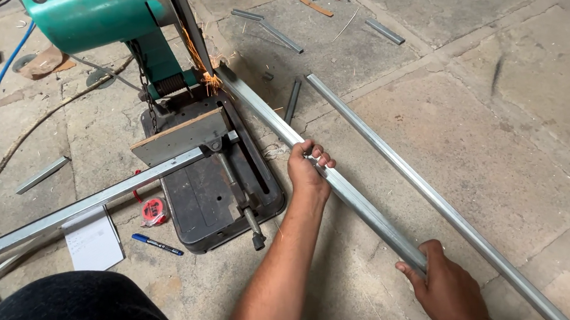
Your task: Measuring a long metal square tube and cutting it to size using a heavy-duty electric chop saw.
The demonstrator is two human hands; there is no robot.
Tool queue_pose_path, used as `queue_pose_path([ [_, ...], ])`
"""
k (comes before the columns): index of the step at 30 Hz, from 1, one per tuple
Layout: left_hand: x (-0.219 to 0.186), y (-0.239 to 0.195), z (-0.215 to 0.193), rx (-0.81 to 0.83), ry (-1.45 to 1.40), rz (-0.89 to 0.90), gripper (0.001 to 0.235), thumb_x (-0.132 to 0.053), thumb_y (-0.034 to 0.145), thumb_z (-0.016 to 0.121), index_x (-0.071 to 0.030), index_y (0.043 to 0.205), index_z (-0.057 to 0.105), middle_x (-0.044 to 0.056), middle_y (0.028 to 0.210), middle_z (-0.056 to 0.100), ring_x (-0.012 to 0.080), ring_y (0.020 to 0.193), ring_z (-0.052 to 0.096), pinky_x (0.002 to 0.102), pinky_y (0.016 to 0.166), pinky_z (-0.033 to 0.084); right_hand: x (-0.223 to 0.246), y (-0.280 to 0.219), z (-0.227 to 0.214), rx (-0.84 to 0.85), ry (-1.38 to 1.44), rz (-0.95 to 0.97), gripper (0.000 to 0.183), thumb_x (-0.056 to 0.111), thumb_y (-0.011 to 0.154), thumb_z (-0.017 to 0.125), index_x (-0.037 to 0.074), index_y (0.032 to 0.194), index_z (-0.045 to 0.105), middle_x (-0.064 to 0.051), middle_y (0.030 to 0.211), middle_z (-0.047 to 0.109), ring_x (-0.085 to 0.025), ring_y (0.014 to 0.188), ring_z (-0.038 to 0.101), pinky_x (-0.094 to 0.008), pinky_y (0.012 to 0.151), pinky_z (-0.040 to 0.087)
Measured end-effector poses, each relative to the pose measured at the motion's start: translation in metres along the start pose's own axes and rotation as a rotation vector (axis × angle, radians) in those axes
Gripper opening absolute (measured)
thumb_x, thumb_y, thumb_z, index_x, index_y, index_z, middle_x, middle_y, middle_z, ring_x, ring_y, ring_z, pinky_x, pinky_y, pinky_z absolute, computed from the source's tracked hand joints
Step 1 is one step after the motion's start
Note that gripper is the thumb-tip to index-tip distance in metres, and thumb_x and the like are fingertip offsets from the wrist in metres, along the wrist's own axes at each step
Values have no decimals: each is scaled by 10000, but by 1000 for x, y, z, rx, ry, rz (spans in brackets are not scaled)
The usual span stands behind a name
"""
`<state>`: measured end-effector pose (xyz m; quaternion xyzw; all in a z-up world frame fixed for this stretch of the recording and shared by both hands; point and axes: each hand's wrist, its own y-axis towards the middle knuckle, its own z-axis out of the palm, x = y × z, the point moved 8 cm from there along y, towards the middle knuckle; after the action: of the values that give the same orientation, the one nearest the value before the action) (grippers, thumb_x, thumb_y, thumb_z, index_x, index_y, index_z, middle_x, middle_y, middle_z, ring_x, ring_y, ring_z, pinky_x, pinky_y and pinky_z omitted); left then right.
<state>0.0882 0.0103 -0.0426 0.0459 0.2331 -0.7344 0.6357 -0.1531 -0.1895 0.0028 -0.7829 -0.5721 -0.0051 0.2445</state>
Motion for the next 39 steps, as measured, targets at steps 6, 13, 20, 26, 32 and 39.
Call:
queue_pose_path([
  [6, -6, -8, 0, -142, 141, 100, 91, -160, 918, 538, -95, 872, 495, 8, 640, 445, 136, 515, 411, 331, 487, 395, 0, 1, 0, 29, 128, -10, 447, 495, 887, 679, 90, 1066, 620, -45, 562, 617, -161, 453, 542, -377, 465, 437],
  [13, -9, 9, -35, -197, 415, 315, 187, -121, 903, 708, -24, 955, 556, 20, 787, 516, 100, 655, 494, 298, 574, 443, -13, 13, 18, 134, 251, -56, 465, 495, 858, 741, 69, 1044, 753, -43, 488, 579, -142, 399, 425, -358, 432, 357],
  [20, -17, -20, -9, -226, 434, 306, 249, -103, 802, 740, -22, 943, 552, 76, 796, 601, 172, 611, 590, 346, 594, 548, -23, 28, 32, 128, 224, -129, 604, 502, 875, 707, 36, 1253, 634, -43, 462, 576, -130, 356, 453, -342, 382, 319],
  [26, -17, -28, -10, -190, 368, 385, 274, -102, 841, 783, -1, 968, 562, 134, 883, 693, 203, 758, 725, 293, 673, 587, -18, 34, 18, 354, 515, -15, 510, 550, 921, 577, 77, 1101, 638, -32, 509, 600, -150, 356, 555, -344, 351, 467],
  [32, -30, -64, 16, -229, 668, 550, 393, -139, 820, 796, -3, 985, 467, 157, 775, 653, 267, 635, 657, 381, 594, 545, -40, 29, 35, 761, 746, 101, 625, 709, 941, 415, 106, 818, 525, -26, 497, 449, -127, 346, 419, -312, 339, 410],
  [39, -36, -78, 16, -341, 1281, 745, 371, -316, 992, 669, 8, 1064, 503, 192, 1028, 556, 318, 947, 607, 488, 845, 487, -59, 50, 41, 715, 668, 75, 699, 738, 922, 324, 95, 788, 561, -15, 552, 459, -152, 444, 487, -329, 422, 447],
])
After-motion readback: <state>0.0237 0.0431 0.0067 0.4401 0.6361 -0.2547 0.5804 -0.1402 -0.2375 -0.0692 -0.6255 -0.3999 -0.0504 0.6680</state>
